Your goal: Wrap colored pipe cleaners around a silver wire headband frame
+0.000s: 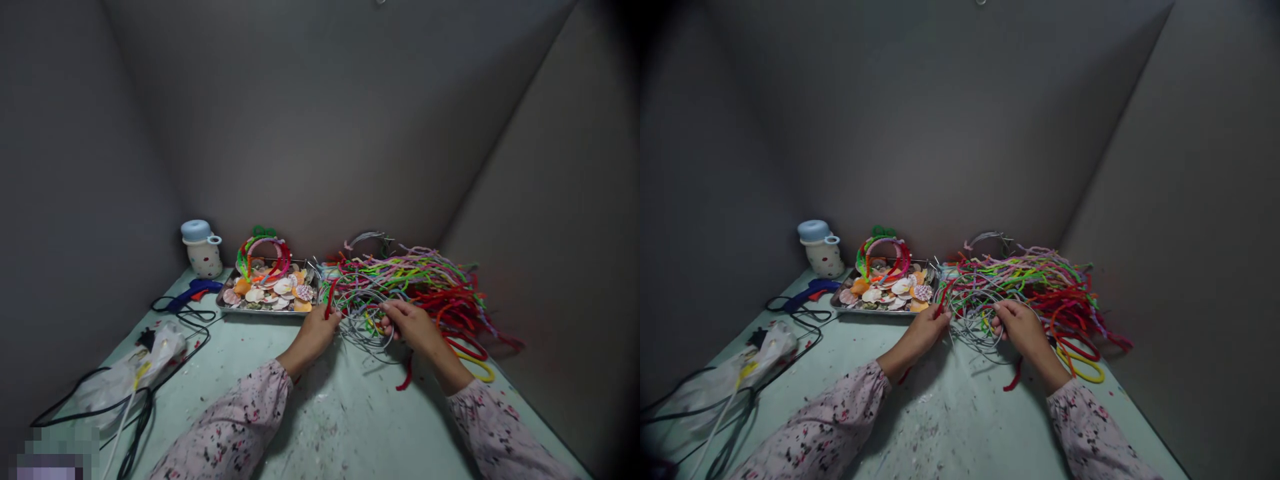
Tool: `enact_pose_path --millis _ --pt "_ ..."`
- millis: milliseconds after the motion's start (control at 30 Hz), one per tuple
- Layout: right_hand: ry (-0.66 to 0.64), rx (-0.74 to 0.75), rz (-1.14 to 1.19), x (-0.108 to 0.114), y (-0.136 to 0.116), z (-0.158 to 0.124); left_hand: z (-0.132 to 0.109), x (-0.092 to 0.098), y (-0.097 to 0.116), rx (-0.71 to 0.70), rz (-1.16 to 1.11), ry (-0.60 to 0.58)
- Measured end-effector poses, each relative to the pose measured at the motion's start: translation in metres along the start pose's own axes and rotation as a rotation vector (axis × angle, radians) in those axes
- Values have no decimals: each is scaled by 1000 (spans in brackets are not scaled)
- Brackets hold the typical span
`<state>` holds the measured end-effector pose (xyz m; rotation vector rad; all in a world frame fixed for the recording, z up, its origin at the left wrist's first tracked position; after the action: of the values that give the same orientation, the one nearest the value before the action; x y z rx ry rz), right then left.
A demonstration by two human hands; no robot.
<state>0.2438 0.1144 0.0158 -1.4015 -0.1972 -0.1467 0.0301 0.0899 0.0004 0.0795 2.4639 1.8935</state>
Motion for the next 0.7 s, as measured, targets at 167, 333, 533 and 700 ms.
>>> enact_pose_path --millis 167,333,533,700 --pt "16 25 113 3 -5 0 -3 1 7 20 -57 -112" --pt "-50 -36 261 2 -10 -4 -5 8 13 -18 -116 -127" --pt "-93 -44 425 2 -18 -7 -3 14 14 -78 -169 -120" --pt "-93 -39 479 6 -22 -6 -5 14 15 -70 -233 -185"
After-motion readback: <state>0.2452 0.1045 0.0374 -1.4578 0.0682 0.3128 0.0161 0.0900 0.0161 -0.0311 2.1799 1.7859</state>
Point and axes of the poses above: each hand's wrist, its own z-axis towards the middle knuckle, its own x-axis out of the back of the hand, y = z × x, the point moved 2 cm from there along z, towards the middle knuckle, and after that the axes turned 10 degrees about x, right-handed, at the moved point
